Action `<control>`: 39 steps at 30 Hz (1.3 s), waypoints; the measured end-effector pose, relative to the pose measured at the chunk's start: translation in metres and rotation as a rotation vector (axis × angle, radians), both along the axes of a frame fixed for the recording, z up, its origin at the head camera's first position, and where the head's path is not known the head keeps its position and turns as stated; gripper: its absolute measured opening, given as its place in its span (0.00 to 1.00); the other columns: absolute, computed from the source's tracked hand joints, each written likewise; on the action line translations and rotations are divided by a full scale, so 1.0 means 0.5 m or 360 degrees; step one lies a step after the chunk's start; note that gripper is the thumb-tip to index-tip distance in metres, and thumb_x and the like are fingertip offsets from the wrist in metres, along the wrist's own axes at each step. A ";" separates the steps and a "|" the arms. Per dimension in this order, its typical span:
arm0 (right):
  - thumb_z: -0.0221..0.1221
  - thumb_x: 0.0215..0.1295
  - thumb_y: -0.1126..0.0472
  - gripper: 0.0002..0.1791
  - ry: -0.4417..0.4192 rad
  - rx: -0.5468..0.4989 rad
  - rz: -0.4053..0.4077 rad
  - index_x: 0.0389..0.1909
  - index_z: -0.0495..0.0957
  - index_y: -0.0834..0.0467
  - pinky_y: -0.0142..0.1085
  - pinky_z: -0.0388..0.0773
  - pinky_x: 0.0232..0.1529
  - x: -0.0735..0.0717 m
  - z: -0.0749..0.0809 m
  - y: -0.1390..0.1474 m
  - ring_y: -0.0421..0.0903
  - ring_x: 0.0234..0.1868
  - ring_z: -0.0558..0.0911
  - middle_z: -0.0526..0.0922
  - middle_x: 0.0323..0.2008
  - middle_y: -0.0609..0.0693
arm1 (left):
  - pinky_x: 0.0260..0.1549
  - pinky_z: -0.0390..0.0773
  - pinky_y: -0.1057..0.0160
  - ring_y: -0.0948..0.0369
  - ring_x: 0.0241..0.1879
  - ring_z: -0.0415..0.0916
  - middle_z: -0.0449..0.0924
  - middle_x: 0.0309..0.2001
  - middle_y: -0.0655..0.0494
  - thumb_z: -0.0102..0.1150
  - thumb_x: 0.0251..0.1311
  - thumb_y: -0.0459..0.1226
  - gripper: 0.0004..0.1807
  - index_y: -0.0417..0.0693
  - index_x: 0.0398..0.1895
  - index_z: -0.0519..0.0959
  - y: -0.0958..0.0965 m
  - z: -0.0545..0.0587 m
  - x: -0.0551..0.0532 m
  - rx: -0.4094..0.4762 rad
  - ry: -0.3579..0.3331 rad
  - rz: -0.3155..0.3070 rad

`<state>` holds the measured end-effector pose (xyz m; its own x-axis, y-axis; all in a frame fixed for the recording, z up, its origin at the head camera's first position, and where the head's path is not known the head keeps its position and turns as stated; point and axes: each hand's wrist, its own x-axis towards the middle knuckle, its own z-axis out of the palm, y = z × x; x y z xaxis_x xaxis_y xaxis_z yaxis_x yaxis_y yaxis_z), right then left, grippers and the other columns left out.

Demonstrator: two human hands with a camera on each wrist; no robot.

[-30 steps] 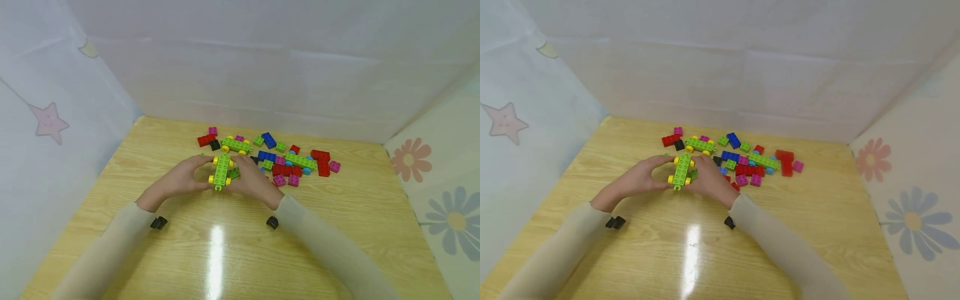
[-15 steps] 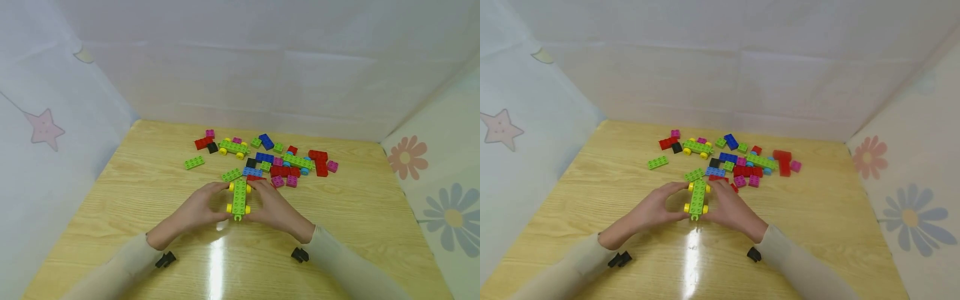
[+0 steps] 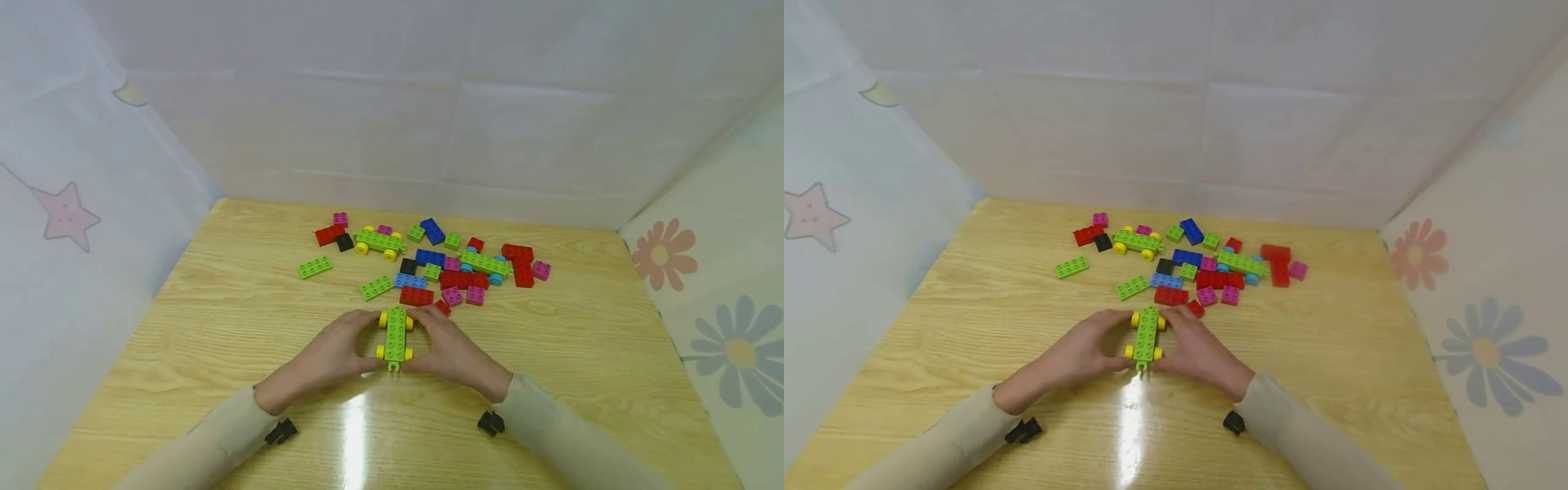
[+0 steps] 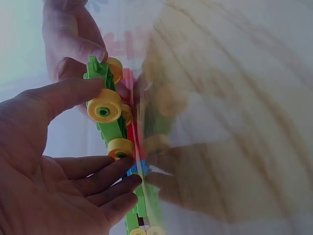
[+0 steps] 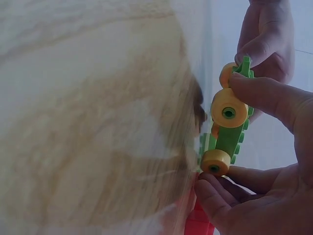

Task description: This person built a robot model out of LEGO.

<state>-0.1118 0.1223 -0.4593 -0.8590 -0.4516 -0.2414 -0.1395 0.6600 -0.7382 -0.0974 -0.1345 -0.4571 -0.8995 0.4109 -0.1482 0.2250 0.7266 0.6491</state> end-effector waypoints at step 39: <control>0.85 0.59 0.49 0.60 -0.0071 0.0045 0.0023 0.88 0.62 0.53 0.62 0.74 0.81 -0.002 0.000 -0.010 0.58 0.80 0.73 0.69 0.81 0.55 | 0.76 0.78 0.40 0.46 0.74 0.78 0.83 0.71 0.48 0.86 0.59 0.44 0.46 0.43 0.79 0.76 -0.007 -0.005 0.001 0.0002 -0.0028 0.0026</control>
<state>-0.1125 0.1175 -0.4594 -0.8406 -0.4563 -0.2920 -0.1168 0.6790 -0.7248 -0.0969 -0.1378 -0.4595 -0.9033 0.3966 -0.1634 0.2020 0.7294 0.6536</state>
